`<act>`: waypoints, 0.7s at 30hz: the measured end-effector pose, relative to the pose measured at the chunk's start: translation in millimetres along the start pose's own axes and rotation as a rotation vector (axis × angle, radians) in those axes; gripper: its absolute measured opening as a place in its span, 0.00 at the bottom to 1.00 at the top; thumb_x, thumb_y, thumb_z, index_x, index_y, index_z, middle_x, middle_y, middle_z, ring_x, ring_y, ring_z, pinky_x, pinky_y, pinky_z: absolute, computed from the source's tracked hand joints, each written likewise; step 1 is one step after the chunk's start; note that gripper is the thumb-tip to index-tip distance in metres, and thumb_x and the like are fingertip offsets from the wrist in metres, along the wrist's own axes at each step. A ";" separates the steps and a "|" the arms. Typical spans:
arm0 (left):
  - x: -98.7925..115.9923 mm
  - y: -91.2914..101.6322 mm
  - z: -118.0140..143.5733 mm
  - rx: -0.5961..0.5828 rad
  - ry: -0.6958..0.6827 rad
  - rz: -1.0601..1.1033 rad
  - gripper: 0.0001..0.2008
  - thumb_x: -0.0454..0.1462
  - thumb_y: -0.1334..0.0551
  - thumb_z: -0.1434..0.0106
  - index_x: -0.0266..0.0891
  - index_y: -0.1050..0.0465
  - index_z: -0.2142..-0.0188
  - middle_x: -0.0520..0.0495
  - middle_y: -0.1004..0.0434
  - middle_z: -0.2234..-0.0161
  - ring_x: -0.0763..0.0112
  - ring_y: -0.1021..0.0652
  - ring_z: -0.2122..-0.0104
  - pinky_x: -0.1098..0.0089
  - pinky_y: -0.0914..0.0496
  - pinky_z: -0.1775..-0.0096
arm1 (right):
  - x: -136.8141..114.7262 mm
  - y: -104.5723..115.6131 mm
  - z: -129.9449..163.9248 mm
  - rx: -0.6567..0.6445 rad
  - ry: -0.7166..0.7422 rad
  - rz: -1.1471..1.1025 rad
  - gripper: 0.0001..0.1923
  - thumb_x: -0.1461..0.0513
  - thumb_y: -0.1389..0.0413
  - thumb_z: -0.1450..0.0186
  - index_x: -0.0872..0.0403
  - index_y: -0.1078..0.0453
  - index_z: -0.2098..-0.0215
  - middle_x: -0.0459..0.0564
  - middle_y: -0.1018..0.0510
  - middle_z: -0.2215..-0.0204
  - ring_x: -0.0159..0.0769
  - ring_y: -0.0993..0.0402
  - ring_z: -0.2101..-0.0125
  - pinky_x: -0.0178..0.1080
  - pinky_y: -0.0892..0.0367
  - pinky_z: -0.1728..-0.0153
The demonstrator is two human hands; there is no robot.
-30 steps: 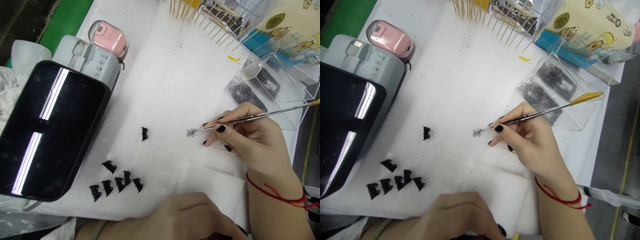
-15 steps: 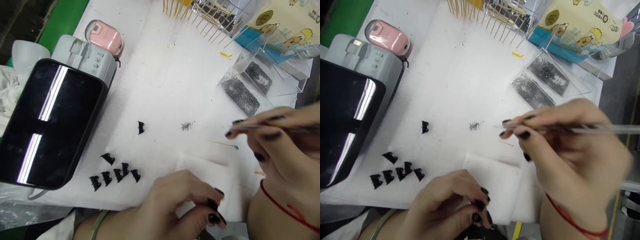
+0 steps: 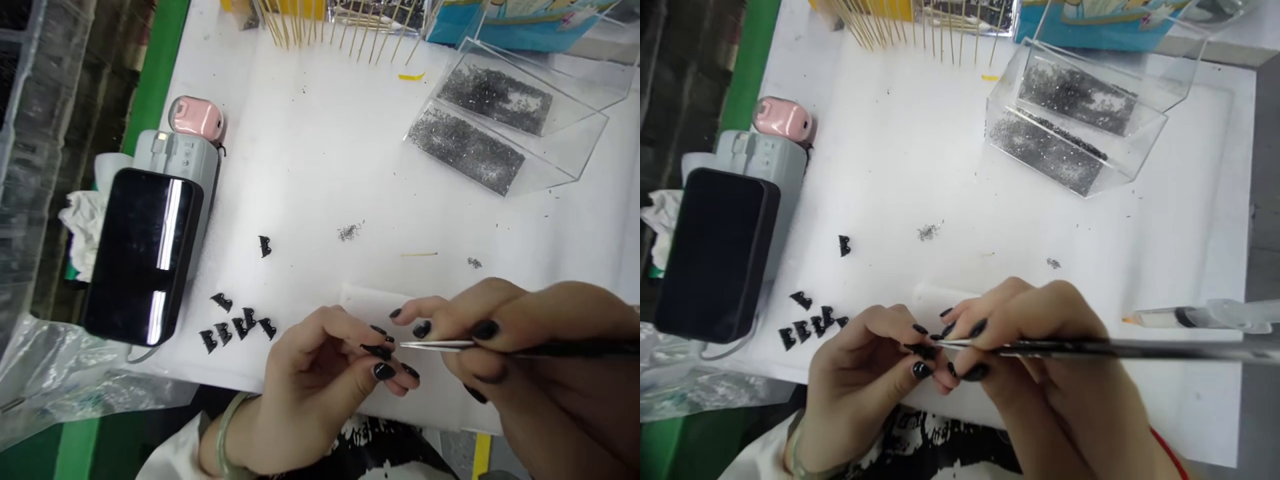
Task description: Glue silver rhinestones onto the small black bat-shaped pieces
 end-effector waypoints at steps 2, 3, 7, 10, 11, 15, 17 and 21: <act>0.3 0.2 0.4 0.002 -0.015 -0.044 0.14 0.23 0.35 0.29 0.42 0.20 0.53 0.49 0.10 0.63 0.66 0.10 0.64 0.70 0.14 0.58 | 0.2 -1.2 -2.0 -0.021 0.013 -0.046 0.14 0.68 0.38 0.28 0.39 0.28 0.54 0.45 0.17 0.64 0.42 0.15 0.58 0.40 0.14 0.58; 0.5 0.0 0.3 0.006 -0.020 -0.058 0.13 0.23 0.34 0.29 0.42 0.19 0.53 0.48 0.10 0.63 0.65 0.10 0.65 0.70 0.13 0.59 | 1.0 -0.9 -2.5 -0.034 0.016 -0.047 0.14 0.68 0.39 0.29 0.39 0.28 0.54 0.45 0.17 0.64 0.42 0.15 0.58 0.40 0.14 0.58; 1.6 -2.6 -1.4 0.045 -0.037 -0.047 0.13 0.24 0.32 0.30 0.43 0.17 0.54 0.50 0.10 0.65 0.67 0.10 0.66 0.71 0.13 0.60 | 5.8 2.7 -2.8 -0.118 0.021 0.017 0.14 0.68 0.41 0.27 0.39 0.30 0.53 0.46 0.16 0.59 0.43 0.15 0.56 0.41 0.15 0.59; 1.9 -4.3 -3.6 0.054 -0.042 -0.036 0.14 0.23 0.31 0.31 0.43 0.16 0.54 0.51 0.11 0.65 0.69 0.11 0.66 0.74 0.14 0.59 | 7.3 3.9 -3.2 -0.146 0.018 0.050 0.13 0.68 0.42 0.26 0.40 0.31 0.53 0.46 0.16 0.57 0.42 0.15 0.56 0.40 0.15 0.59; 2.1 -4.5 -4.3 0.061 -0.050 -0.036 0.14 0.23 0.31 0.31 0.42 0.15 0.54 0.51 0.12 0.65 0.70 0.11 0.66 0.75 0.14 0.59 | 7.4 3.9 -3.4 -0.143 0.019 0.053 0.13 0.68 0.42 0.26 0.40 0.31 0.53 0.46 0.16 0.57 0.42 0.15 0.56 0.39 0.16 0.58; 2.8 -5.2 -5.0 0.093 -0.077 -0.051 0.14 0.22 0.29 0.34 0.41 0.15 0.57 0.52 0.13 0.64 0.69 0.11 0.67 0.76 0.14 0.61 | 7.5 3.9 -3.1 -0.128 0.027 0.073 0.14 0.67 0.42 0.28 0.40 0.31 0.53 0.46 0.16 0.58 0.43 0.15 0.57 0.41 0.15 0.59; 3.1 -5.7 -4.2 0.094 -0.082 -0.060 0.13 0.22 0.29 0.34 0.41 0.15 0.57 0.51 0.12 0.64 0.68 0.11 0.67 0.76 0.14 0.62 | 7.6 5.0 -1.6 -0.127 0.029 0.105 0.14 0.67 0.41 0.28 0.38 0.30 0.53 0.46 0.16 0.59 0.44 0.14 0.58 0.42 0.15 0.60; 2.8 -6.0 -2.7 0.089 -0.083 -0.068 0.13 0.23 0.29 0.34 0.41 0.15 0.57 0.49 0.12 0.65 0.67 0.11 0.68 0.75 0.14 0.64 | 7.1 8.3 2.6 -0.144 0.022 0.120 0.15 0.68 0.41 0.29 0.38 0.30 0.52 0.45 0.16 0.57 0.43 0.14 0.57 0.39 0.16 0.60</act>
Point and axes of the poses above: each hand's wrist, its own z-axis away from the middle knuckle, its own y-axis out of the back of the hand, x = y × z, the point moved 1 cm from there along -z, towards the middle knuckle
